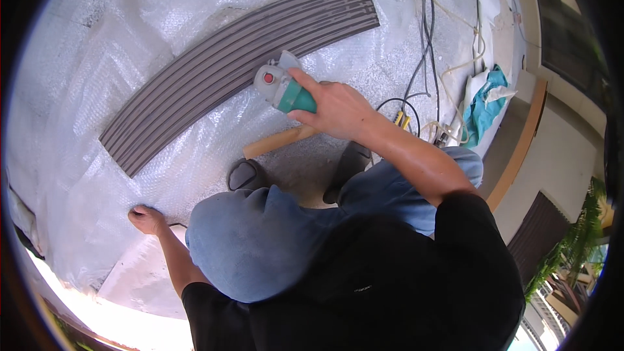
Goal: The person grinds the edge of a composite plank using an angle grinder, cleans its grooves with a utility knife, and carries the plank to apply adhesive onto it using a caulking gun.
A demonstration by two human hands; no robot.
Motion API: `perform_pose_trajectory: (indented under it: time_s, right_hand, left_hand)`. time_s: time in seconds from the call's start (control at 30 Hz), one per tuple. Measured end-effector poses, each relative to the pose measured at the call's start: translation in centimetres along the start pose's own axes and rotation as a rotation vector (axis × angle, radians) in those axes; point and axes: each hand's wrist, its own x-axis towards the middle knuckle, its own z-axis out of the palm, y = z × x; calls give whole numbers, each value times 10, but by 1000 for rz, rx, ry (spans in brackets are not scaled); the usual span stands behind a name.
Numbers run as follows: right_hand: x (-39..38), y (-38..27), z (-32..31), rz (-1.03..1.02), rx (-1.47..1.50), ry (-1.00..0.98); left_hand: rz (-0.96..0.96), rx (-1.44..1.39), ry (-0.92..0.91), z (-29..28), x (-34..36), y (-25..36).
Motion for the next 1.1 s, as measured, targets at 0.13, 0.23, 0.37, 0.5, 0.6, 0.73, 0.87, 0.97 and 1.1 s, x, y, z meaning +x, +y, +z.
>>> perform_pose_trajectory:
  time_s: [0.13,0.23,0.37,0.5,0.6,0.73,0.87,0.97,1.1]
  right_hand:
    - [9,-13,18,-15,24,-60]
    - [4,21,6,33,74,15]
    - [-6,92,-34,257,71,100]
    - [-10,163,-66,367,14,228]
    - [-9,212,-81,440,-49,305]
    - [-9,227,-88,468,-118,344]
    - [-21,143,-77,373,-69,208]
    - [-14,93,-53,132,34,162]
    - [-3,101,-44,167,48,129]
  left_hand:
    - [-8,1,-11,-2,1,3]
    - [-39,13,-32,-1,-1,0]
    - [-22,32,-18,0,2,-1]
    - [-29,20,-42,2,1,0]
    - [-31,30,-35,0,0,0]
    - [-41,29,-20,1,-1,2]
    - [-16,28,-19,4,1,0]
    - [-20,49,-37,3,1,-1]
    - [-49,34,-78,1,4,0]
